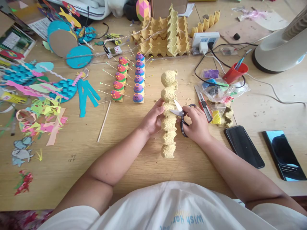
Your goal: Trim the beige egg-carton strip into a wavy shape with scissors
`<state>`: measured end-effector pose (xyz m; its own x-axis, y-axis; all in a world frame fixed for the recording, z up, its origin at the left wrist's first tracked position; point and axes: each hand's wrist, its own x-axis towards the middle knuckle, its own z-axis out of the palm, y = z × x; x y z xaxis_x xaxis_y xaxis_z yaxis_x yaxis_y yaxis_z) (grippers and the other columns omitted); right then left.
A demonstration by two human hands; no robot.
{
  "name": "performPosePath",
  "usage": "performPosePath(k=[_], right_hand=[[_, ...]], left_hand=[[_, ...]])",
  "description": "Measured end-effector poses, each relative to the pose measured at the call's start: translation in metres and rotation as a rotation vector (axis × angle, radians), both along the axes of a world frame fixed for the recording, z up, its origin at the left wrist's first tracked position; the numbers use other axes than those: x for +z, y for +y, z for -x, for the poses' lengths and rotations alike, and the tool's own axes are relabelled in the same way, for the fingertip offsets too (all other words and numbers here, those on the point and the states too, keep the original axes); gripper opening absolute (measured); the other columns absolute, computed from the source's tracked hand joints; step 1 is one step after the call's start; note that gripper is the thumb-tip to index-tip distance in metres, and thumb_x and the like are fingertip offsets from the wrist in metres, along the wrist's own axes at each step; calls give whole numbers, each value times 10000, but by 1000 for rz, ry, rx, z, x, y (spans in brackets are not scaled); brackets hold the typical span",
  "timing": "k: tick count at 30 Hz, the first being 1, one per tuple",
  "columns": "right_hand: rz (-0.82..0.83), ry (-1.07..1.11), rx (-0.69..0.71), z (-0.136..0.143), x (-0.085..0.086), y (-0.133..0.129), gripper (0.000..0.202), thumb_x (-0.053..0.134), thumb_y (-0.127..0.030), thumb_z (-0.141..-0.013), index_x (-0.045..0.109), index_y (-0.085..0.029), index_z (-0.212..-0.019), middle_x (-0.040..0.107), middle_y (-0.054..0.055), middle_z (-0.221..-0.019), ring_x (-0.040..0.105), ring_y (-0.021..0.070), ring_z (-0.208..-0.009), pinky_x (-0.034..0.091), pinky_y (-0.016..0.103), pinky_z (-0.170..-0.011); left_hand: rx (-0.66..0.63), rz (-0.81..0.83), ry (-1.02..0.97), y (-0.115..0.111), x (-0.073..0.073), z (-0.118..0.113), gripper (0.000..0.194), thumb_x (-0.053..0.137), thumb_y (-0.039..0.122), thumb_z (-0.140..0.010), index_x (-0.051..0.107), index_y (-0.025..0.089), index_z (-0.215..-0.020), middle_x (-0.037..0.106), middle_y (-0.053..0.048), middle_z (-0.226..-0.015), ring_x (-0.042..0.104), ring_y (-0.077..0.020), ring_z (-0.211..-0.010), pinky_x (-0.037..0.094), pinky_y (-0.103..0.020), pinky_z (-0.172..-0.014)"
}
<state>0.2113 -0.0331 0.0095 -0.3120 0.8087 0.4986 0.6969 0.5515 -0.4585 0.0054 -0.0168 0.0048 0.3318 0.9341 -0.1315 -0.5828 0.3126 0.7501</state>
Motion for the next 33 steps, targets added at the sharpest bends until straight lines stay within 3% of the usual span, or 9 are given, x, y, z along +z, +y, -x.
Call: performPosePath(k=[6,13,21,27,33], right_hand=[[-10,-26,29,1,3,-2,228,645,-331,-995,700,-209,-1178,760,79,-886,661,274,-827,487,395,-759],[46,-39,45,0,9,-3,231,625,-375,-1058,742,-193,-1140,729,70,-786,637,253,-759,479,363,-724],[146,-60,0,-2,5,-5,245,671,-365,-1030,787,-206,-1176,731,63,-775,649,238,-743,441,342,-702],[277,219,-107,-1,2,-4,284,706,-476,-1007,723,-224,-1138,695,26,-795,602,191,-683,449,323,-663],[232,177,-68,0,4,0,302,710,-480,-971,665,-243,-1152,731,77,-950,651,259,-861,508,393,-807]], left_hand=[[-7,-23,-3,-1,2,-1,701,930,618,-738,697,320,-1328,820,-48,-1231,767,-350,-1273,643,-451,-998],[39,-10,3,-2,6,-1,821,917,588,-756,642,309,-1478,822,-60,-1160,769,-357,-1246,624,-437,-964],[47,-4,-44,-3,7,-1,677,895,518,-781,700,310,-1395,819,-26,-1060,814,-293,-1046,628,-368,-842],[71,56,-76,-3,8,-2,501,893,480,-770,717,291,-1200,788,-22,-923,815,-298,-1013,627,-371,-811],[143,56,-54,-3,7,-3,504,919,472,-769,699,313,-1194,765,-6,-932,803,-273,-1014,620,-355,-824]])
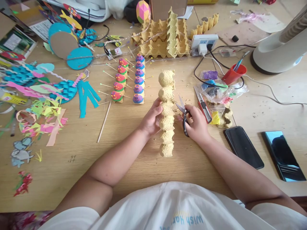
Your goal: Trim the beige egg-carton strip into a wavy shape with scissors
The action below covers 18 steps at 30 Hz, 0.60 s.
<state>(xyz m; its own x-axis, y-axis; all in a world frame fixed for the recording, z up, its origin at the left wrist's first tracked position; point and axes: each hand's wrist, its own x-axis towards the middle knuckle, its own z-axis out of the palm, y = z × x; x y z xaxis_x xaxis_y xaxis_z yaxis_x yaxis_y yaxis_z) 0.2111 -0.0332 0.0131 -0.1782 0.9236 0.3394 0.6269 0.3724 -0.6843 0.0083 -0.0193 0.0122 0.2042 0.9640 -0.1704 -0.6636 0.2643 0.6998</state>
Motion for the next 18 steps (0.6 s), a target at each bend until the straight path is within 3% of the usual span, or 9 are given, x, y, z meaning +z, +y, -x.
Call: performPosePath(k=[7,14,18], right_hand=[[166,-37,-22,2,6,-5,394,687,-531,-985,747,-192,-1177,667,39,-767,603,220,-725,414,340,-680],[292,24,46,6,22,-15,406,701,-604,-972,754,-203,-1016,600,5,-701,545,184,-674,378,325,-668],[480,179,117,9,27,-15,505,713,-718,-924,672,-216,-878,566,-16,-670,489,156,-623,327,310,-608]], left_hand=[[95,-94,6,3,2,-3,474,949,433,-743,714,308,-1135,748,29,-970,716,-146,-797,556,-267,-722],[102,-107,68,7,-1,2,459,763,601,-935,706,292,-1268,788,-37,-1101,771,-271,-1136,626,-393,-972],[24,-10,8,8,0,5,378,681,587,-1002,723,294,-1237,808,-58,-1086,781,-309,-1187,646,-424,-971]])
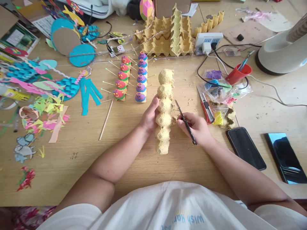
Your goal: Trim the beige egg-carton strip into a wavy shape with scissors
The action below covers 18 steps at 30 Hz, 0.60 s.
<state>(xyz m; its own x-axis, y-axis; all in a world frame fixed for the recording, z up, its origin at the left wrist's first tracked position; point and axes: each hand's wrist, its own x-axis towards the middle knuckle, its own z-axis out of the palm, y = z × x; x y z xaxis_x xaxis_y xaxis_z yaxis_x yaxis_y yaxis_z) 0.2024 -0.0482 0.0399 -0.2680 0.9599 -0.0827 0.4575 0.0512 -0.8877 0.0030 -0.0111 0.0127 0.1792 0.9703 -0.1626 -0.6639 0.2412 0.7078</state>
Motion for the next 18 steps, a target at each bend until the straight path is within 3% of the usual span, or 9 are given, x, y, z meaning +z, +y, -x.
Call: performPosePath(k=[4,7,12,18], right_hand=[[211,158,30,2,5,3,583,723,-789,-880,550,-240,-785,468,-54,-589,401,125,-541,251,301,-546],[242,163,44,3,6,3,586,743,-782,-871,536,-243,-771,443,-62,-577,374,119,-534,225,300,-539],[152,105,39,2,0,1,540,741,-730,-896,567,-229,-793,418,-58,-631,363,123,-589,244,292,-561],[20,-107,35,0,-4,0,468,719,-632,-935,552,-230,-763,424,-47,-646,365,129,-627,250,287,-582]], left_hand=[[-55,182,-18,3,1,1,369,636,619,-1016,741,317,-1201,812,-49,-927,820,-327,-1042,672,-418,-806],[16,180,5,4,4,-2,262,680,536,-1009,742,299,-1101,799,-30,-881,817,-293,-980,657,-380,-783],[94,173,24,3,6,-3,227,759,483,-976,714,262,-1004,756,-5,-827,785,-225,-865,617,-333,-790],[59,191,-7,5,-1,0,286,746,542,-975,721,305,-1134,784,1,-839,815,-242,-892,630,-340,-769]])
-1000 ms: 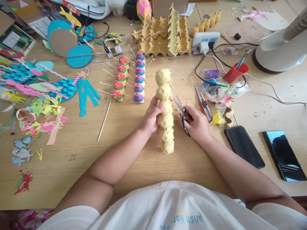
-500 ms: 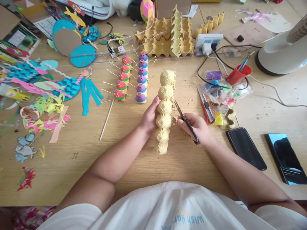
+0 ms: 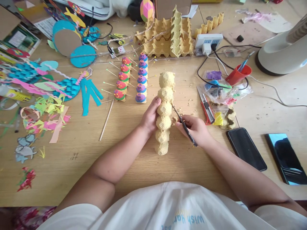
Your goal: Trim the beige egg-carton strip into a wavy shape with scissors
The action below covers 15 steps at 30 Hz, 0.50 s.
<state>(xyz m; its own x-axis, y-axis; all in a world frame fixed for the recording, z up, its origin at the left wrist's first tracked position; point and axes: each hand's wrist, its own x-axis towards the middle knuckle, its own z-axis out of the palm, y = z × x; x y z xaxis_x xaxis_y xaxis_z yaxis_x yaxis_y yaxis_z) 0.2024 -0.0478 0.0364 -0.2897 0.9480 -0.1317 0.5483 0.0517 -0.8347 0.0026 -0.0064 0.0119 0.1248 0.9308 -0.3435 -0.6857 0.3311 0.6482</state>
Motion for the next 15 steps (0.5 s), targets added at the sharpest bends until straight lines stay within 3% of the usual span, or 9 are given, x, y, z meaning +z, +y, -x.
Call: performPosePath(k=[8,15], right_hand=[[108,127,-9,2,4,3,561,759,-714,-871,514,-235,-712,367,-61,-625,329,116,-599,220,281,-549],[352,254,55,-1,16,6,594,702,-805,-885,561,-243,-755,499,-57,-509,401,111,-454,277,284,-468]], left_hand=[[30,-13,59,-3,11,-4,235,741,472,-988,726,247,-1053,778,-22,-835,814,-256,-941,645,-335,-818],[32,33,46,-4,18,-5,240,718,481,-1010,739,244,-1032,720,10,-710,744,-183,-667,605,-281,-658]])
